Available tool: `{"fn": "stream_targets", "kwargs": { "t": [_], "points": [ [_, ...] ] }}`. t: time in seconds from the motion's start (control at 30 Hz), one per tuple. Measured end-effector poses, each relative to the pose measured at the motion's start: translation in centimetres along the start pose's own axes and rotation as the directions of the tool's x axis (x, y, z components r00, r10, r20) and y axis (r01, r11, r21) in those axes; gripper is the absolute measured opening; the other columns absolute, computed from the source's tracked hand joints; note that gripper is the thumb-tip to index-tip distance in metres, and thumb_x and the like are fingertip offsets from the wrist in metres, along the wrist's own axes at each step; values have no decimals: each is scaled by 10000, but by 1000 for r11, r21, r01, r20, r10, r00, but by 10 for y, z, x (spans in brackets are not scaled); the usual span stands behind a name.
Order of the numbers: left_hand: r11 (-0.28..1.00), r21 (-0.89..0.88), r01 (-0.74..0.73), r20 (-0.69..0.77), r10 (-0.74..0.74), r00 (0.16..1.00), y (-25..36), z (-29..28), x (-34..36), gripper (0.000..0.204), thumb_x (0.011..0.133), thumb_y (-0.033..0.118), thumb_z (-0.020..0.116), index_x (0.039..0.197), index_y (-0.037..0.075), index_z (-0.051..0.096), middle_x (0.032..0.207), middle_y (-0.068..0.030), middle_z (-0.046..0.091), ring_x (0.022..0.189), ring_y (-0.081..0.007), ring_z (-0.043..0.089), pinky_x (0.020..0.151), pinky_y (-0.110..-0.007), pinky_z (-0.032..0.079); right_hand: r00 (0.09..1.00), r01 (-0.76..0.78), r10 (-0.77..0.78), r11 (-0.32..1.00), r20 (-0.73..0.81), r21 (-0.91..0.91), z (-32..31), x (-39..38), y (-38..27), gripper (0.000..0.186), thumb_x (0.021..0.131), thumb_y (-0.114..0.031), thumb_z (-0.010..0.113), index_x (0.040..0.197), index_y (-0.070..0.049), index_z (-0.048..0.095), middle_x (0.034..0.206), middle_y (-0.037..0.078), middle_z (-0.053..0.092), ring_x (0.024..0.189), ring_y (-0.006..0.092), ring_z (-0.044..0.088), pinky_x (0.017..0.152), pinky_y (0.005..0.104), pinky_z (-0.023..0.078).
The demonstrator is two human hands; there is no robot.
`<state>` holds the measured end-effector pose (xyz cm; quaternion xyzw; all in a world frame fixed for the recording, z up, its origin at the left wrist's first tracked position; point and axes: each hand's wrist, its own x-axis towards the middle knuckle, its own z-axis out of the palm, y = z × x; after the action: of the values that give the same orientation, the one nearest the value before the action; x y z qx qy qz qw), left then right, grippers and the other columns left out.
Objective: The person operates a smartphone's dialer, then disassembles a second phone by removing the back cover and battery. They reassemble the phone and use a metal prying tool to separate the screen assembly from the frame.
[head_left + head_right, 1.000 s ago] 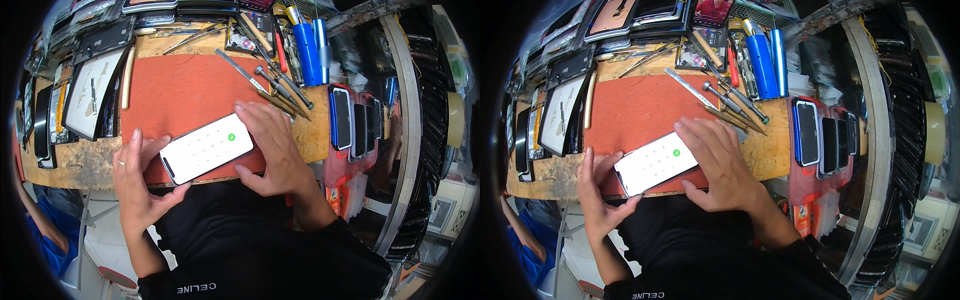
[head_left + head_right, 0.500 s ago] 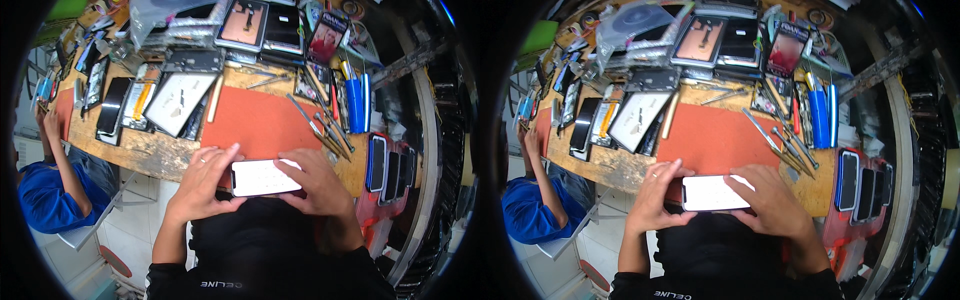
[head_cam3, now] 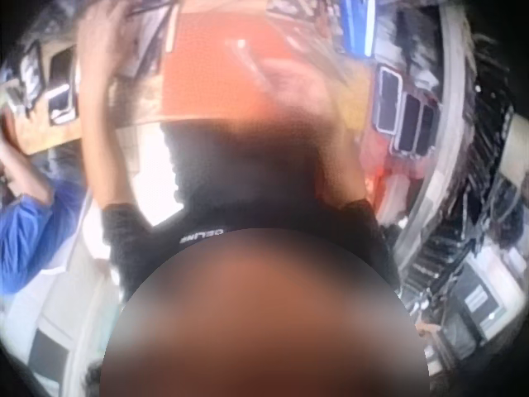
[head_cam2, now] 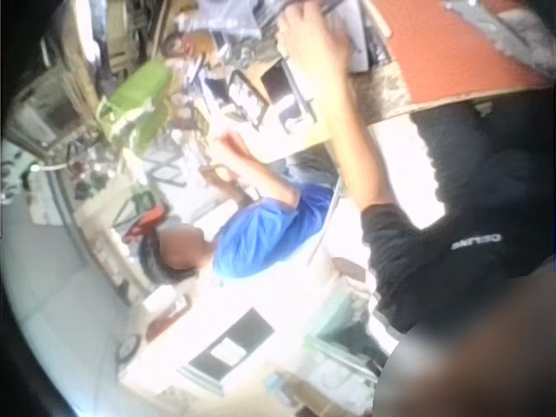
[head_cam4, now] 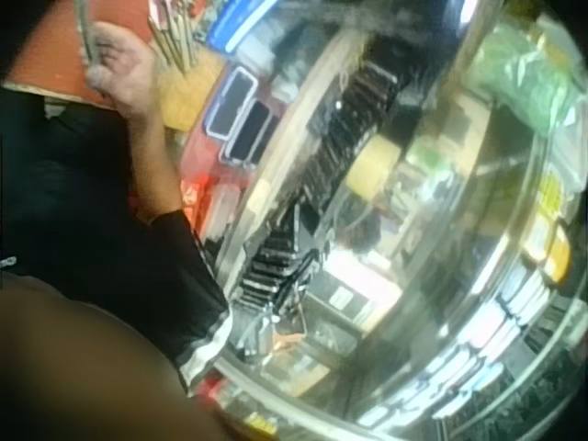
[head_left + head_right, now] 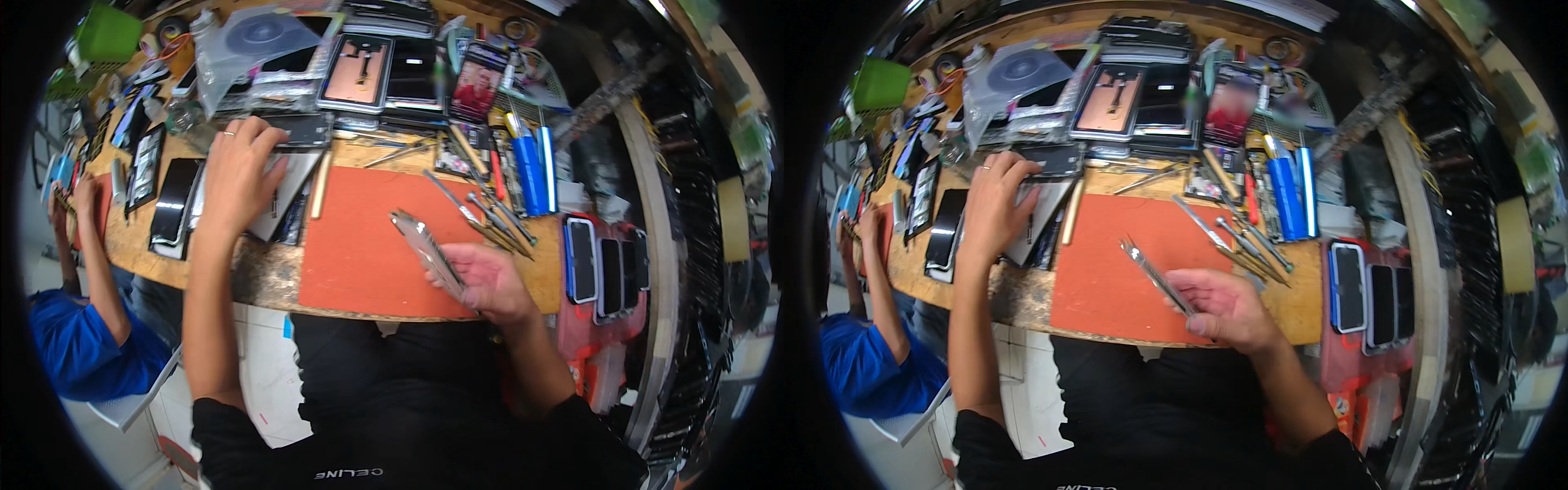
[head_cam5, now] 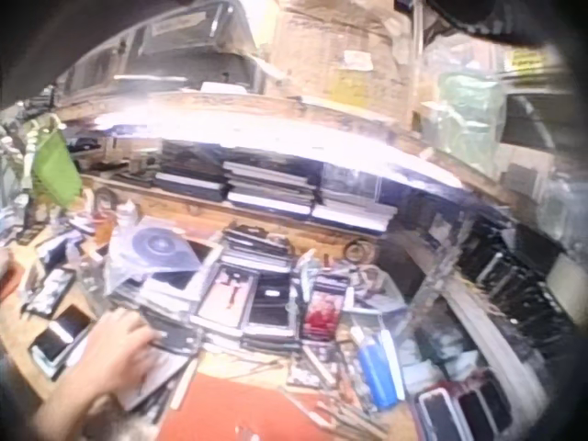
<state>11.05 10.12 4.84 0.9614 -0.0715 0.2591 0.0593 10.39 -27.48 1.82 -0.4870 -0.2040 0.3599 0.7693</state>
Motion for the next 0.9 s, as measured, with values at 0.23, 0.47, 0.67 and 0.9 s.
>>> {"fn": "stream_targets", "kwargs": {
  "t": [0.23,0.47,0.67,0.9],
  "points": [
    [925,304,-227,-17,244,970,-8,14,24,207,789,87,730,992,73,690,991,-62,648,1047,-274,611,923,-427,467,994,107,-89,911,-64,398,-2,-5,17,828,975,-476,645,1539,47,340,1435,323,509,1265,389,606,1088,491,490],
    [964,232,-129,-278,192,941,-1,-19,21,188,813,29,714,997,55,681,1031,-63,666,1070,-283,630,924,-410,474,991,128,-104,891,-78,435,-8,-7,19,842,982,-521,617,1572,-2,313,1482,339,444,1291,416,576,1090,527,475],
    [980,-122,-158,-66,151,986,-12,-47,30,86,878,15,661,960,24,639,1041,-105,599,1037,-327,582,894,-422,464,987,160,-143,881,-72,445,-8,-5,25,832,988,-517,609,1583,-22,303,1488,342,431,1301,437,563,1098,536,471],
    [979,-143,-144,214,173,961,-19,-31,41,28,890,6,637,882,-2,611,1050,-115,538,1083,-322,522,932,-410,422,987,157,-135,889,-82,429,-4,-13,29,830,993,-499,606,1586,-15,286,1493,344,430,1307,435,560,1113,534,461]
  ]
}}
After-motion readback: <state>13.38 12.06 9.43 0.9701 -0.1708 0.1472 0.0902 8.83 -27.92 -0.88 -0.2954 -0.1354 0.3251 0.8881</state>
